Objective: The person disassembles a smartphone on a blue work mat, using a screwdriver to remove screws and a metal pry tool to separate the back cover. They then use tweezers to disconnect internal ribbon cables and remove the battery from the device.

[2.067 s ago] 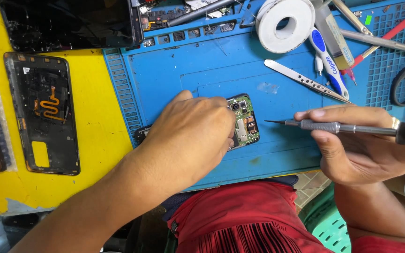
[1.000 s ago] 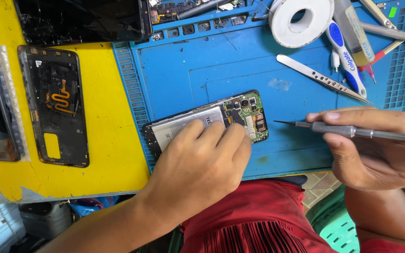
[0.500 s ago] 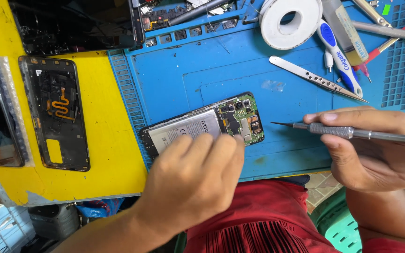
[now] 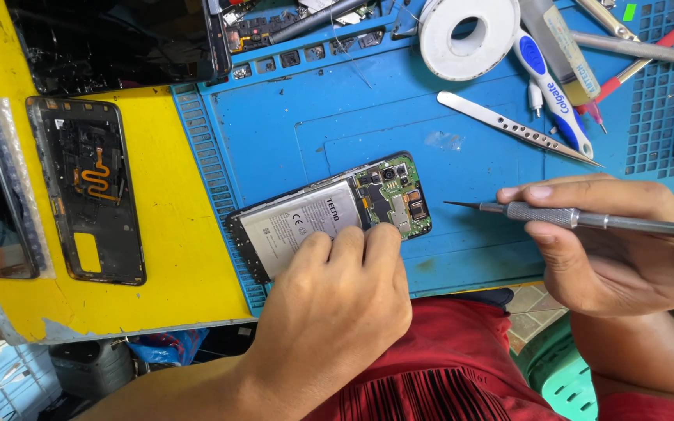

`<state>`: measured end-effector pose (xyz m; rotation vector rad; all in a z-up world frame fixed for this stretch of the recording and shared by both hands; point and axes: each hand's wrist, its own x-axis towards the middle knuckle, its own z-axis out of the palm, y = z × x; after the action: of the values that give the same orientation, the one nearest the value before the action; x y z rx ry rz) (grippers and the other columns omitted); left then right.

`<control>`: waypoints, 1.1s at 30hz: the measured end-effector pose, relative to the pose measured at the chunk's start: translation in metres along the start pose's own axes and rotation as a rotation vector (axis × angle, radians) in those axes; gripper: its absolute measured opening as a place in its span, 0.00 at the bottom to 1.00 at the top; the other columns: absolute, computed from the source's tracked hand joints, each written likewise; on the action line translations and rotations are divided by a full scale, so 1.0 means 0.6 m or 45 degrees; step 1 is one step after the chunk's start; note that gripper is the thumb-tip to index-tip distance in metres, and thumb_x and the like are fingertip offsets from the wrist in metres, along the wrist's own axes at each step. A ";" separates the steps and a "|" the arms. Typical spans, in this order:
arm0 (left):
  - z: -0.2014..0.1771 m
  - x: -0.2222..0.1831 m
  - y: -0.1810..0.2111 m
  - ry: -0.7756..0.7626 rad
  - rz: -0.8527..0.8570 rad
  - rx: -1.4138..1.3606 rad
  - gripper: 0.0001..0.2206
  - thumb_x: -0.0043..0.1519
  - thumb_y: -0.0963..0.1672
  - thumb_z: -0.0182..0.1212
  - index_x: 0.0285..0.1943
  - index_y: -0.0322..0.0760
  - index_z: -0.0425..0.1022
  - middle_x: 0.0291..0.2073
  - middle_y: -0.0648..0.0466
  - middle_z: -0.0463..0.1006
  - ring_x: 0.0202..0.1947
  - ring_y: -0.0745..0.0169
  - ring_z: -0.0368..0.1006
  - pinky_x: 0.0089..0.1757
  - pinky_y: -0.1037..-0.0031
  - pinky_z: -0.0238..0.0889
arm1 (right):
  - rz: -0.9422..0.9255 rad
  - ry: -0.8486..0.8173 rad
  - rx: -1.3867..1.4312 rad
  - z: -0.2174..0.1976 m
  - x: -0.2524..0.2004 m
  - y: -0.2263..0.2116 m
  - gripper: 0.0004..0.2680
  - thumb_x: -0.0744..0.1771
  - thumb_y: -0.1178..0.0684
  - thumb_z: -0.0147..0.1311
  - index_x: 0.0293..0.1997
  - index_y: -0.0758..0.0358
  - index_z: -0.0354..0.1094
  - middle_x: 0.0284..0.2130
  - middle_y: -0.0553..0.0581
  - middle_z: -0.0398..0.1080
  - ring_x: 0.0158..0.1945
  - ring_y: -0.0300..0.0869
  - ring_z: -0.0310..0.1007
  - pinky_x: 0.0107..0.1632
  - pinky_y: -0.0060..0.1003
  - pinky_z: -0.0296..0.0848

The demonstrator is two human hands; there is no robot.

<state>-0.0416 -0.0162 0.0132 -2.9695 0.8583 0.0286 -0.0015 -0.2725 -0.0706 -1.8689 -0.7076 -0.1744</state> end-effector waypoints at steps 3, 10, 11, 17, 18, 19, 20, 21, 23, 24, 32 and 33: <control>-0.002 0.000 0.002 -0.006 0.033 0.023 0.17 0.64 0.36 0.47 0.23 0.50 0.64 0.24 0.58 0.60 0.23 0.61 0.57 0.26 0.70 0.49 | -0.076 0.115 0.149 0.014 0.014 -0.006 0.39 0.61 0.77 0.50 0.77 0.45 0.36 0.34 0.87 0.65 0.31 0.70 0.79 0.41 0.64 0.86; 0.006 0.001 0.023 0.042 -0.006 0.112 0.19 0.69 0.35 0.47 0.24 0.50 0.62 0.24 0.60 0.57 0.23 0.64 0.55 0.27 0.71 0.46 | -0.079 0.094 0.151 0.014 0.016 -0.008 0.39 0.61 0.76 0.51 0.78 0.45 0.36 0.35 0.86 0.64 0.32 0.68 0.79 0.43 0.63 0.86; 0.007 0.002 0.025 0.085 -0.016 0.154 0.15 0.68 0.35 0.50 0.29 0.45 0.68 0.25 0.61 0.58 0.23 0.66 0.55 0.27 0.73 0.46 | -0.066 0.099 0.156 0.015 0.015 -0.009 0.39 0.61 0.76 0.51 0.78 0.44 0.36 0.35 0.86 0.64 0.32 0.68 0.79 0.43 0.63 0.86; 0.016 -0.005 0.021 0.173 -0.055 0.138 0.09 0.69 0.36 0.55 0.35 0.36 0.75 0.24 0.61 0.58 0.23 0.68 0.55 0.26 0.74 0.45 | -0.068 0.072 0.134 0.013 0.018 -0.012 0.39 0.61 0.76 0.51 0.78 0.44 0.36 0.35 0.85 0.65 0.33 0.67 0.80 0.44 0.62 0.86; 0.017 -0.006 0.020 0.179 -0.066 0.106 0.10 0.70 0.37 0.54 0.34 0.37 0.74 0.24 0.62 0.57 0.23 0.68 0.55 0.26 0.74 0.44 | -0.062 0.084 0.134 0.015 0.018 -0.013 0.39 0.61 0.76 0.51 0.77 0.44 0.36 0.35 0.85 0.64 0.33 0.67 0.79 0.44 0.62 0.86; 0.018 -0.007 0.020 0.180 -0.069 0.106 0.10 0.70 0.37 0.54 0.34 0.37 0.74 0.24 0.62 0.57 0.23 0.68 0.55 0.26 0.74 0.44 | -0.063 0.081 0.135 0.015 0.018 -0.013 0.39 0.61 0.76 0.51 0.77 0.44 0.36 0.35 0.85 0.64 0.33 0.67 0.79 0.44 0.62 0.86; 0.018 -0.008 0.019 0.183 -0.085 0.078 0.11 0.70 0.37 0.53 0.34 0.37 0.74 0.24 0.61 0.57 0.22 0.67 0.54 0.26 0.74 0.45 | -0.060 0.078 0.137 0.015 0.018 -0.012 0.39 0.61 0.76 0.51 0.78 0.43 0.36 0.35 0.85 0.65 0.33 0.67 0.79 0.45 0.62 0.86; 0.019 -0.008 0.019 0.187 -0.099 0.051 0.11 0.71 0.38 0.53 0.33 0.37 0.74 0.23 0.61 0.57 0.22 0.67 0.54 0.26 0.74 0.45 | -0.056 0.077 0.137 0.014 0.018 -0.012 0.40 0.61 0.76 0.52 0.78 0.43 0.36 0.35 0.85 0.65 0.33 0.67 0.79 0.45 0.62 0.86; 0.022 -0.010 0.019 0.200 -0.113 0.012 0.12 0.71 0.38 0.51 0.33 0.37 0.73 0.24 0.60 0.58 0.22 0.65 0.55 0.26 0.73 0.46 | -0.051 0.088 0.135 0.017 0.018 -0.013 0.40 0.61 0.76 0.52 0.78 0.44 0.36 0.35 0.85 0.65 0.33 0.67 0.79 0.44 0.62 0.86; 0.023 -0.011 0.018 0.211 -0.126 -0.028 0.12 0.71 0.39 0.48 0.33 0.37 0.73 0.24 0.59 0.59 0.22 0.64 0.55 0.26 0.72 0.47 | -0.046 0.101 0.133 0.018 0.017 -0.014 0.40 0.61 0.76 0.52 0.78 0.44 0.36 0.35 0.86 0.65 0.32 0.68 0.79 0.44 0.63 0.85; 0.023 -0.012 0.011 0.176 -0.140 -0.100 0.10 0.69 0.39 0.50 0.32 0.39 0.69 0.25 0.57 0.61 0.24 0.60 0.57 0.27 0.68 0.50 | -0.058 0.110 0.150 0.020 0.017 -0.012 0.40 0.61 0.76 0.51 0.78 0.44 0.37 0.34 0.87 0.64 0.32 0.69 0.78 0.44 0.65 0.85; 0.021 -0.012 0.009 0.124 -0.152 -0.114 0.17 0.68 0.38 0.49 0.24 0.49 0.61 0.24 0.58 0.58 0.24 0.59 0.56 0.27 0.67 0.50 | -0.068 0.107 0.149 0.020 0.017 -0.009 0.40 0.60 0.77 0.52 0.78 0.44 0.36 0.34 0.87 0.64 0.31 0.69 0.78 0.43 0.65 0.85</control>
<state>-0.0505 -0.0165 0.0008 -3.1233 0.7048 -0.0857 0.0011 -0.2568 -0.0665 -1.7225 -0.6955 -0.2397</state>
